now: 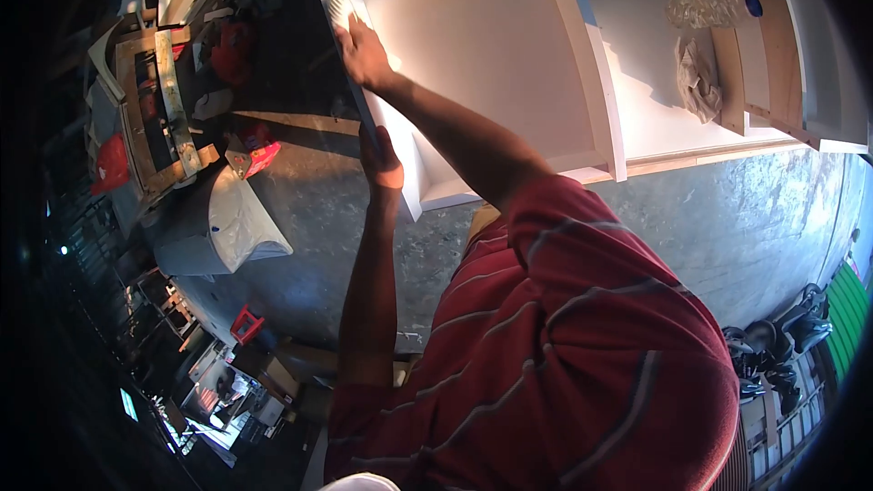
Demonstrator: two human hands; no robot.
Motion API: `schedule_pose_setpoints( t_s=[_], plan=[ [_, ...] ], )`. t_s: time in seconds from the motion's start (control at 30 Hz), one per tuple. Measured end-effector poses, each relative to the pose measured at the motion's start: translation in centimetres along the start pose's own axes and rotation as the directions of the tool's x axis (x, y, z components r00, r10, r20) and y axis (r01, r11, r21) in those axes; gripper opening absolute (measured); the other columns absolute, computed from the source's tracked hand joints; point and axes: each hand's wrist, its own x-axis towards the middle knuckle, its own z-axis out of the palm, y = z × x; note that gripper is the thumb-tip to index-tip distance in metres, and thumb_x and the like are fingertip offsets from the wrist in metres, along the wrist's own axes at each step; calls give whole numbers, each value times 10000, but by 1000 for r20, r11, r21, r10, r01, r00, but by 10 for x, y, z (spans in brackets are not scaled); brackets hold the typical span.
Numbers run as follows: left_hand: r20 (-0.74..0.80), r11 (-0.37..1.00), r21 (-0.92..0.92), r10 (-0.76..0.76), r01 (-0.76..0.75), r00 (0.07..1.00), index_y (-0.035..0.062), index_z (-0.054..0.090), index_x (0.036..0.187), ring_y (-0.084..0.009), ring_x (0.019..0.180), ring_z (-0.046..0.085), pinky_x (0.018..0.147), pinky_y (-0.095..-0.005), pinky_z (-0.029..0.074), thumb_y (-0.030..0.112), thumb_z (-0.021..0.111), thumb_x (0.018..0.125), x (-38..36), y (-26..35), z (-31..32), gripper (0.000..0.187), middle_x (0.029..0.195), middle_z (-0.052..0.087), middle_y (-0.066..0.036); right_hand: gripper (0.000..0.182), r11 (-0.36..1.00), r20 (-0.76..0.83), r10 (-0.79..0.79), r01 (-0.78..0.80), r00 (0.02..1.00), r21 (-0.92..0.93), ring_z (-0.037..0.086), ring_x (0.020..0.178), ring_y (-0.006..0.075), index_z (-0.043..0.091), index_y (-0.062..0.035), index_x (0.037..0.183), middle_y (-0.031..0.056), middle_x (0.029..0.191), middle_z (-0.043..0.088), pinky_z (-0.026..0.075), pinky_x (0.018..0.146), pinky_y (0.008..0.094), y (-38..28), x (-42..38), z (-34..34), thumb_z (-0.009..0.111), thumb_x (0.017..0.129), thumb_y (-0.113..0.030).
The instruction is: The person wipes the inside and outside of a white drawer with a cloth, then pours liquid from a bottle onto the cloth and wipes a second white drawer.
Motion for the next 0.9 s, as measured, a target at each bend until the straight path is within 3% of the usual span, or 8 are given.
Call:
schedule_pose_setpoints(
  t_s=[0.2, 0.3, 0.47, 0.53, 0.63, 0.73, 0.83, 0.9],
  plan=[
    [36, 1000, 0, 7, -7, 999, -66, 376, 1234, -438, 1011, 495, 850, -448, 398, 264, 402, 947, 0, -5, -5, 438, 1121, 487, -292, 421, 998, 224, 62, -60, 973, -18, 395, 1194, 403, 452, 17, 1214, 277, 1253, 447, 312, 1018, 417, 7, -55, -30, 356, 955, -301],
    [65, 1000, -21, -22, 23, 998, -60, 364, 1248, -439, 1001, 499, 844, -441, 403, 244, 402, 950, -1, 2, -6, 427, 1111, 494, -289, 402, 996, 96, 42, -50, 994, 77, 400, 1191, 402, 493, 43, 1133, 276, 1250, 453, 299, 1023, 393, -41, 4, -18, 362, 940, -284],
    [74, 984, 125, -136, 126, 988, -58, 355, 1250, -427, 972, 512, 820, -434, 415, 215, 405, 955, -1, -1, -7, 405, 1096, 502, -291, 424, 984, -143, 6, 19, 990, 175, 414, 1148, 377, 516, 34, 1131, 246, 1221, 461, 320, 990, 380, 19, 44, 5, 357, 910, -290],
    [40, 998, 60, 1, -4, 999, -64, 359, 1241, -418, 961, 514, 815, -428, 416, 222, 413, 955, -4, 1, -7, 408, 1091, 499, -297, 405, 943, -21, 282, -273, 959, 188, 488, 1070, 357, 531, 1, 1125, 215, 1116, 546, 347, 957, 373, 33, 36, -2, 356, 903, -289],
    [82, 997, -32, -68, 71, 994, -79, 353, 1243, -426, 993, 498, 845, -423, 406, 230, 414, 955, -4, 10, -10, 427, 1120, 483, -312, 394, 900, 131, 393, -410, 910, 147, 520, 1011, 357, 527, -23, 1145, 212, 1045, 581, 354, 942, 375, 39, 31, -13, 366, 904, -290],
    [20, 997, 50, 50, -51, 999, -31, 368, 1261, -332, 949, 545, 808, -383, 420, 266, 390, 964, -4, -6, -6, 421, 1070, 541, -232, 320, 999, 74, 26, -25, 997, -23, 520, 914, 406, 560, -25, 1015, 228, 988, 581, 393, 859, 442, 50, -8, -17, 399, 907, -279],
    [27, 988, 152, 17, -20, 999, -63, 358, 1256, -343, 946, 553, 807, -387, 422, 279, 391, 963, -5, -12, -7, 451, 1067, 545, -249, 301, 986, -99, -59, 43, 993, -163, 516, 912, 423, 571, -20, 942, 241, 941, 585, 412, 820, 478, 35, -43, -22, 407, 903, -269],
    [16, 992, 125, 10, -12, 1000, -81, 355, 1248, -353, 943, 556, 806, -387, 423, 286, 392, 963, -4, -16, -5, 466, 1058, 547, -257, 329, 928, 50, 292, -271, 955, -254, 530, 896, 429, 591, 0, 916, 255, 886, 599, 423, 818, 483, 24, -28, -30, 408, 900, -272]
  ],
)
